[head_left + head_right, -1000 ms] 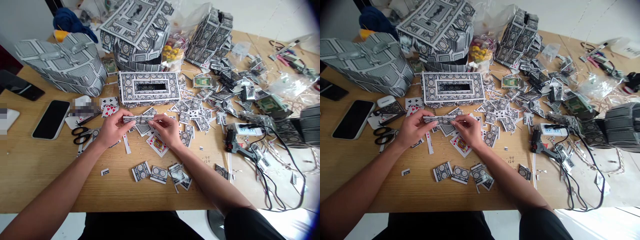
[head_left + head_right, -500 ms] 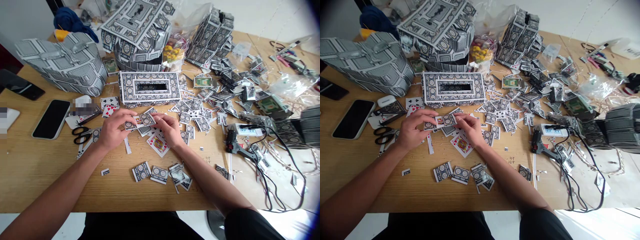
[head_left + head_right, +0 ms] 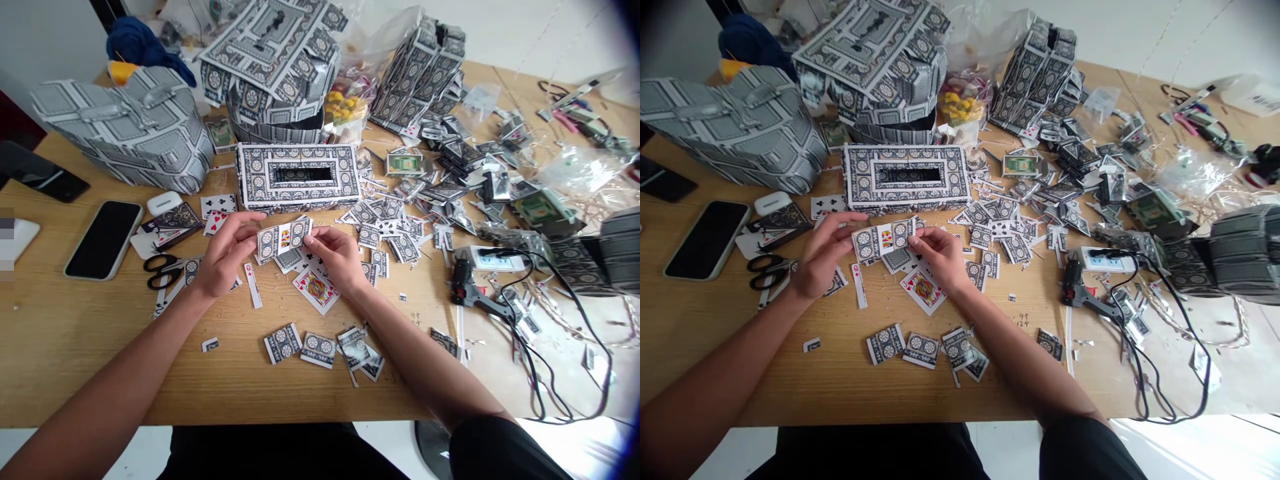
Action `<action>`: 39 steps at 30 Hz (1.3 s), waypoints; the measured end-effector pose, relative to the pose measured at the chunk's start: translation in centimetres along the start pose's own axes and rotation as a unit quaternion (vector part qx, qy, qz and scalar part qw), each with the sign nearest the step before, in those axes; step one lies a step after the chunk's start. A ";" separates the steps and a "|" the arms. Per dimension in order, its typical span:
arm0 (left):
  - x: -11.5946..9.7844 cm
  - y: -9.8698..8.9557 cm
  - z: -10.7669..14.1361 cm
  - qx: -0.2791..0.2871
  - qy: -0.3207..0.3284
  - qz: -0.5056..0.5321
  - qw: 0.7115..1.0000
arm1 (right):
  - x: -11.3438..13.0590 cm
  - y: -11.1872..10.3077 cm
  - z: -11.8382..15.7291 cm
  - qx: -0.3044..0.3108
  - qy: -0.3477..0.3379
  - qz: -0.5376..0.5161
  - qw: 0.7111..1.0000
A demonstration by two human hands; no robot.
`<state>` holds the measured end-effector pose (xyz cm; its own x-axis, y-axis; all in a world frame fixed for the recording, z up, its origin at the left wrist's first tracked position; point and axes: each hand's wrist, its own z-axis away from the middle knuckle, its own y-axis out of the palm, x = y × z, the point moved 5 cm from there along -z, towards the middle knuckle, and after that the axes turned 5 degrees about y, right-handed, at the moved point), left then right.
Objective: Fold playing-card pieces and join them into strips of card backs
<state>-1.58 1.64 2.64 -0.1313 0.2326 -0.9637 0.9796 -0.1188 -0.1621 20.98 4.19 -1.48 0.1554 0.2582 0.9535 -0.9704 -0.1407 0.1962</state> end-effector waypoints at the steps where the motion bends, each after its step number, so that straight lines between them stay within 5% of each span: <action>1: 0.0 0.1 0.0 0.009 -0.001 0.006 1.000 | 0.0 0.0 0.0 -0.001 -0.001 -0.003 1.000; 5: 0.4 1.0 0.2 0.043 -0.011 0.040 0.998 | 0.1 0.1 0.2 -0.010 0.005 0.009 1.000; 9: 1.1 1.2 0.4 0.007 -0.042 -0.013 0.999 | 0.3 0.5 0.4 0.004 0.017 0.012 1.000; 28: 0.6 0.5 0.6 -0.011 0.011 -0.123 0.992 | -0.3 1.1 0.3 0.058 0.043 -0.041 0.997; 39: 0.6 0.8 0.2 -0.002 -0.037 -0.029 0.999 | 0.0 0.8 0.4 0.054 0.027 -0.030 0.998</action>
<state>-0.87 1.49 1.85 -0.1979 0.1674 -0.9658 0.9708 -0.1029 -0.2168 20.24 3.68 -1.19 0.1994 0.3195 0.9264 -0.9338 -0.2247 0.2785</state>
